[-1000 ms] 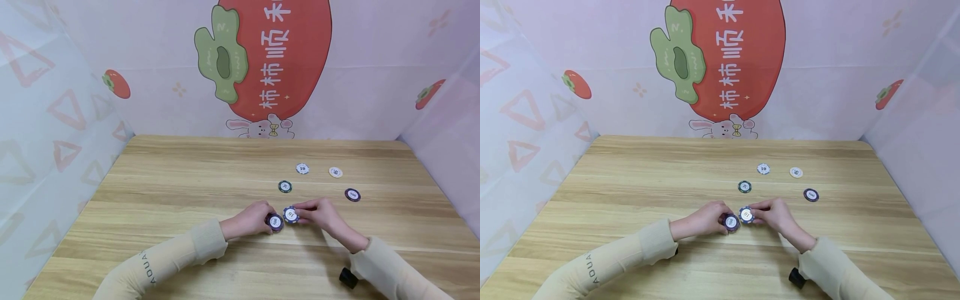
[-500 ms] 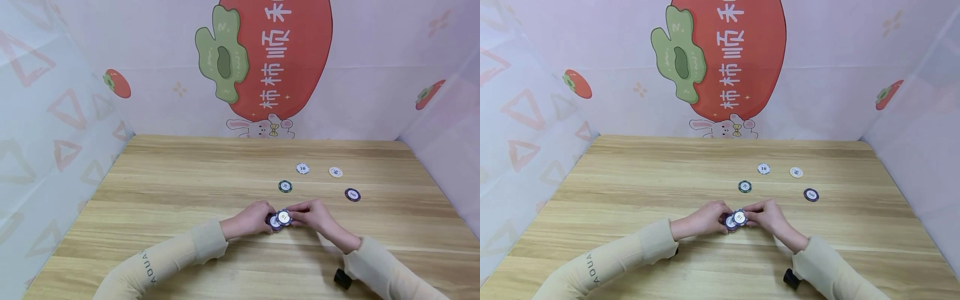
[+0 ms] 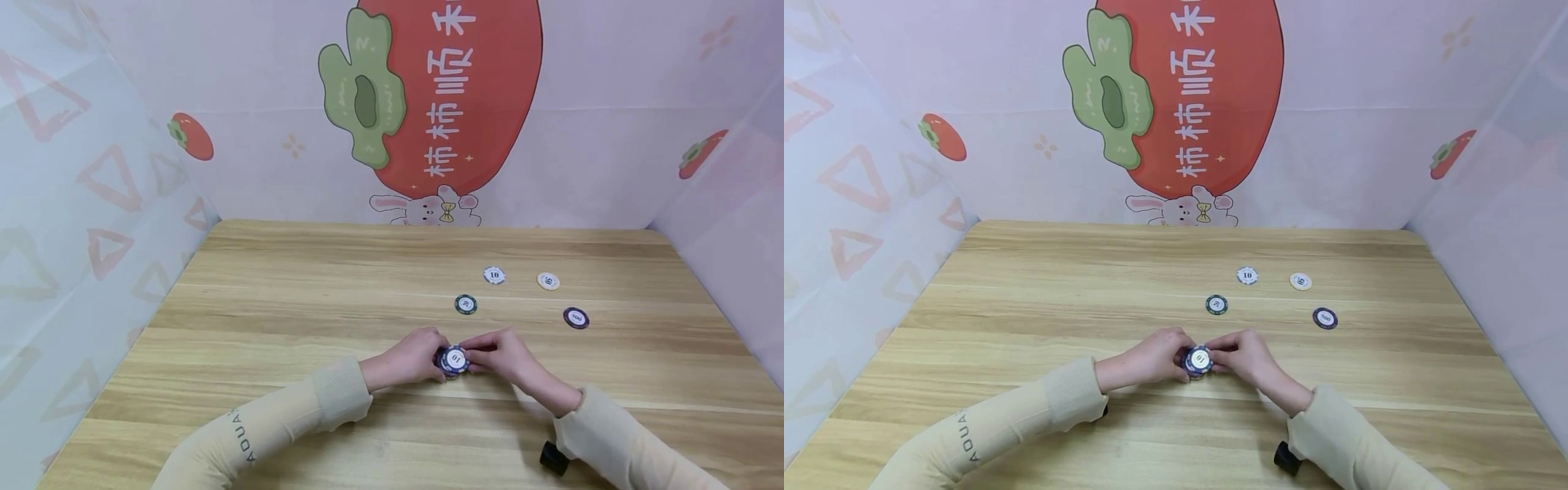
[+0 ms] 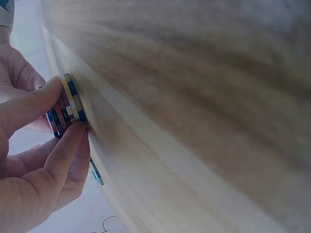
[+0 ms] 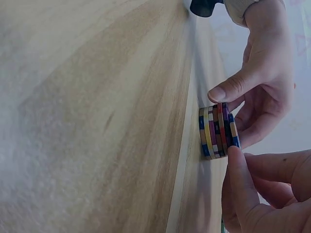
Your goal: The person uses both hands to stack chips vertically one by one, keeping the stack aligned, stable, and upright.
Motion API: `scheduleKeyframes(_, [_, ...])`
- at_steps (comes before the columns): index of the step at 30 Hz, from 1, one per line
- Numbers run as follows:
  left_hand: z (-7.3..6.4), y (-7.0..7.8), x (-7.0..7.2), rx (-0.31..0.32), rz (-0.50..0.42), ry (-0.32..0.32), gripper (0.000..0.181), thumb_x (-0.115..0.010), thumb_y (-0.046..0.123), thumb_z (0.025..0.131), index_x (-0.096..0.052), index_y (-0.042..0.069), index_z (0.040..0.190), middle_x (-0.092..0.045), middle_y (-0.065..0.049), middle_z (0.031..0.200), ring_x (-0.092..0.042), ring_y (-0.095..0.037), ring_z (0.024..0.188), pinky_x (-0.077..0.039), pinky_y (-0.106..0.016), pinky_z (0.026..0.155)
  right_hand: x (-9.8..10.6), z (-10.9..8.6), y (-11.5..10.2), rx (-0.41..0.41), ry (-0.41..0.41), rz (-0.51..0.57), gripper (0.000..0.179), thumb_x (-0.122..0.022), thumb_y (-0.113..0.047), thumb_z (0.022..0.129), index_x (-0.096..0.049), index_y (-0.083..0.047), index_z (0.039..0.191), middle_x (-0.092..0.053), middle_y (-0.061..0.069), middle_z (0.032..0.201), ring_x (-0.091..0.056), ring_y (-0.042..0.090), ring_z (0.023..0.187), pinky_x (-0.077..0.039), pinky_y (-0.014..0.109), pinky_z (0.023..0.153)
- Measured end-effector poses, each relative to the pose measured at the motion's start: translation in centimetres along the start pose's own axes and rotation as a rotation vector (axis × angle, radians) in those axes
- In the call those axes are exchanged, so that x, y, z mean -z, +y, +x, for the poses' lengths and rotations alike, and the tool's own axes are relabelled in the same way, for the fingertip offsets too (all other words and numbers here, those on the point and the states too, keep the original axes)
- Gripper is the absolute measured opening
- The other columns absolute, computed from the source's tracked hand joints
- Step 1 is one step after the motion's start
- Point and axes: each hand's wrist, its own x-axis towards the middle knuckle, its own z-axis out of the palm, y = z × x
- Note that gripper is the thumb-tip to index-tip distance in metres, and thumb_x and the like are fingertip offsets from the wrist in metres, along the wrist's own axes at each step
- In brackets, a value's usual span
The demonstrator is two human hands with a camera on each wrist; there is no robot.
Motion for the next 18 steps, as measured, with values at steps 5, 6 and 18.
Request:
scheduleKeyframes(5, [0.0,-0.05,0.01,-0.005,0.004,0.006,0.039,-0.08,0.016,0.067,-0.065,0.003,0.1,-0.058,0.001,0.089,-0.051,-0.007,0.081,-0.043,-0.017,0.075,-0.24,0.03,-0.03,-0.008,0.002,-0.01,0.024,-0.061,0.0,0.084,-0.062,0.011,0.105,-0.064,0.023,0.1,-0.064,0.017,0.079,-0.053,0.026,0.066])
scheduleKeyframes(6, [0.01,-0.07,0.0,-0.004,0.004,0.006,0.039,-0.081,0.016,0.067,-0.065,0.003,0.1,-0.058,0.001,0.089,-0.051,-0.007,0.081,-0.043,-0.017,0.075,-0.28,0.05,-0.01,-0.009,0.004,-0.011,0.024,-0.061,0.0,0.083,-0.062,0.011,0.105,-0.064,0.023,0.1,-0.064,0.017,0.08,-0.053,0.026,0.066])
scheduleKeyframes(18, [0.1,-0.13,0.07,0.013,-0.015,-0.001,0.038,-0.08,0.015,0.067,-0.065,0.004,0.1,-0.058,0.002,0.088,-0.05,-0.006,0.08,-0.042,-0.017,0.074,-0.6,0.3,0.33,0.17,0.056,-0.233,0.019,-0.068,-0.009,0.08,-0.069,0.003,0.095,-0.068,0.015,0.091,-0.063,0.017,0.078,-0.05,0.022,0.063])
